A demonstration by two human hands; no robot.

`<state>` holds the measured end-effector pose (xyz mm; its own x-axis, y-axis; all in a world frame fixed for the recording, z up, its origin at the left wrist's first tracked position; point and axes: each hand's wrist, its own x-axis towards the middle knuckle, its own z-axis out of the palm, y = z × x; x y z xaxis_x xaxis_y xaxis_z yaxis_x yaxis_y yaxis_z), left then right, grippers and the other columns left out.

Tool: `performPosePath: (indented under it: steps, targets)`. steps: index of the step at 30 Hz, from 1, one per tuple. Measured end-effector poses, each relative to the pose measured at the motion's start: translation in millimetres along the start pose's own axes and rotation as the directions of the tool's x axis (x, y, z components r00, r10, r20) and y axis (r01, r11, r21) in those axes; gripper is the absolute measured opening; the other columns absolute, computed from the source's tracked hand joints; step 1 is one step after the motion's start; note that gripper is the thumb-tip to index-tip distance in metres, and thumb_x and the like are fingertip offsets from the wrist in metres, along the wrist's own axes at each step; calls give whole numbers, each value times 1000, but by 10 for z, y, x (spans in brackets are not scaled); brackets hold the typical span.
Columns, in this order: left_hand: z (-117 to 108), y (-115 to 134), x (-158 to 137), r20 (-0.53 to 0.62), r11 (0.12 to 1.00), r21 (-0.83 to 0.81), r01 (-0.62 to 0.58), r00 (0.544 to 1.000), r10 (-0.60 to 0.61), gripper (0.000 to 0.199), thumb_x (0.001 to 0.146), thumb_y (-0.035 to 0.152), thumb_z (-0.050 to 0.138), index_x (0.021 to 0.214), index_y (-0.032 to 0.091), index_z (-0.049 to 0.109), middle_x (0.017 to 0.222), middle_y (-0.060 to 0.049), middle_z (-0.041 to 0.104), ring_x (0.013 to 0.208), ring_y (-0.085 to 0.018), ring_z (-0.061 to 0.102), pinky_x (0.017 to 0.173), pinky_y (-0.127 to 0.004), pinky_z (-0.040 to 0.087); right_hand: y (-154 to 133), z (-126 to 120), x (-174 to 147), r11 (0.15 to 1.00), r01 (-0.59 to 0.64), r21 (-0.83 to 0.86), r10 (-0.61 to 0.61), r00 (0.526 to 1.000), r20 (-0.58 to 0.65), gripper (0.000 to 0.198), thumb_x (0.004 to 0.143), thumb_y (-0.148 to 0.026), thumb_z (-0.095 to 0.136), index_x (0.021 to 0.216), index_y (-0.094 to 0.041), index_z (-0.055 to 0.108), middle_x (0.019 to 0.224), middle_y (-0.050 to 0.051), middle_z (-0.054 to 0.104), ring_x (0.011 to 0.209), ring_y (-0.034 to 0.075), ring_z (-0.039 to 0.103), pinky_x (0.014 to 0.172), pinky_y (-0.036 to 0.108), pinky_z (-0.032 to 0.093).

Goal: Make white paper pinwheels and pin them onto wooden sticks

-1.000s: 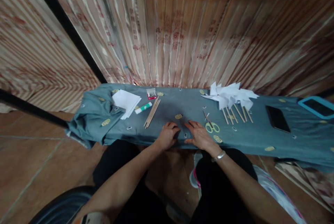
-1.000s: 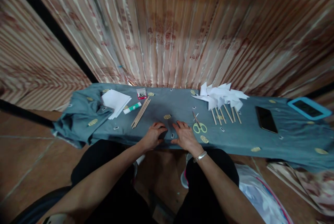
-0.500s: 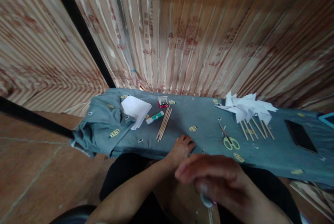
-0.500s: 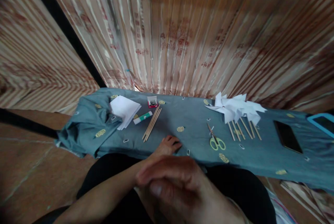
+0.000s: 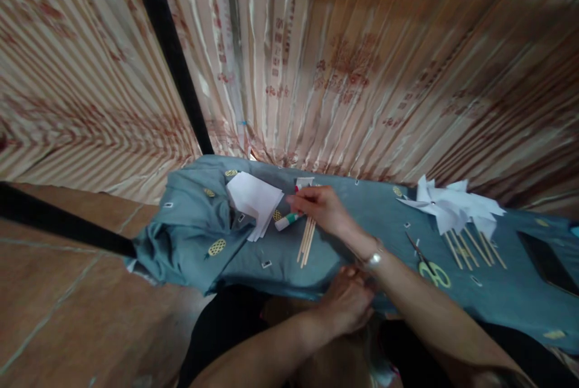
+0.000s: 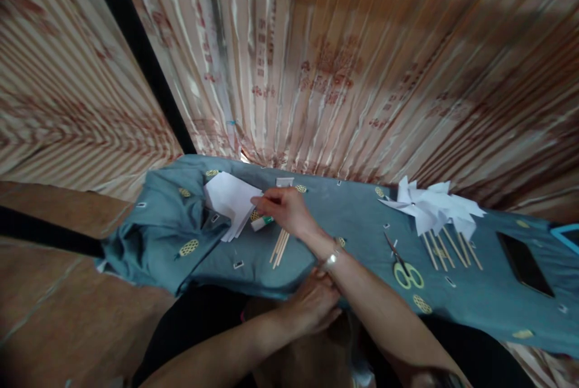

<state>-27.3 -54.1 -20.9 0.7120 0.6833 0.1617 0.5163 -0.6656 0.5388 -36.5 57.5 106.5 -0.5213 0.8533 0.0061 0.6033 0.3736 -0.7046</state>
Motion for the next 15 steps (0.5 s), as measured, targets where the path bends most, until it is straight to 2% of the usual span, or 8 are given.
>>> performPosePath:
  steps: [1, 3, 5, 10, 15]
  targets:
    - [-3, 9, -6, 2, 1000, -5, 0, 1000, 0, 43, 91, 28, 58, 131, 16, 52, 143, -13, 54, 134, -29, 48, 107, -43, 44, 87, 86, 249, 973, -20, -230, 22, 1000, 4, 31, 98, -33, 54, 84, -15, 75, 79, 5, 75, 73, 16, 69, 66, 25, 49]
    - [-1, 21, -25, -10, 1000, -25, -10, 1000, 10, 40, 90, 26, 58, 129, 17, 54, 141, -12, 56, 132, -28, 50, 105, -41, 45, 249, 248, 615, 939, -29, -341, 34, 999, 10, 18, 93, -24, 60, 98, -14, 75, 96, 9, 77, 91, 21, 70, 80, 29, 50]
    - [10, 25, -52, -38, 999, -36, -35, 999, 34, 37, 89, 25, 59, 126, 18, 57, 139, -12, 58, 129, -28, 51, 103, -41, 46, 361, 369, 830, 912, -36, -410, 54, 998, 32, 23, 89, -25, 66, 107, -13, 73, 107, 13, 76, 102, 26, 69, 87, 33, 49]
    - [33, 31, -96, -35, 998, -38, -52, 998, 51, 26, 92, 23, 53, 116, 19, 63, 128, -12, 63, 124, -28, 53, 99, -44, 46, 457, 467, 1047, 865, -69, -498, 134, 986, 96, 28, 82, -40, 75, 89, -13, 77, 97, 16, 78, 101, 32, 71, 86, 36, 51]
    - [52, 26, -107, -36, 998, -36, -52, 998, 50, 27, 93, 23, 52, 117, 19, 63, 129, -12, 62, 122, -26, 53, 98, -41, 46, 508, 441, 1130, 872, -91, -480, 149, 985, 84, 19, 78, -33, 77, 84, -15, 79, 91, 12, 79, 92, 28, 72, 78, 32, 51]
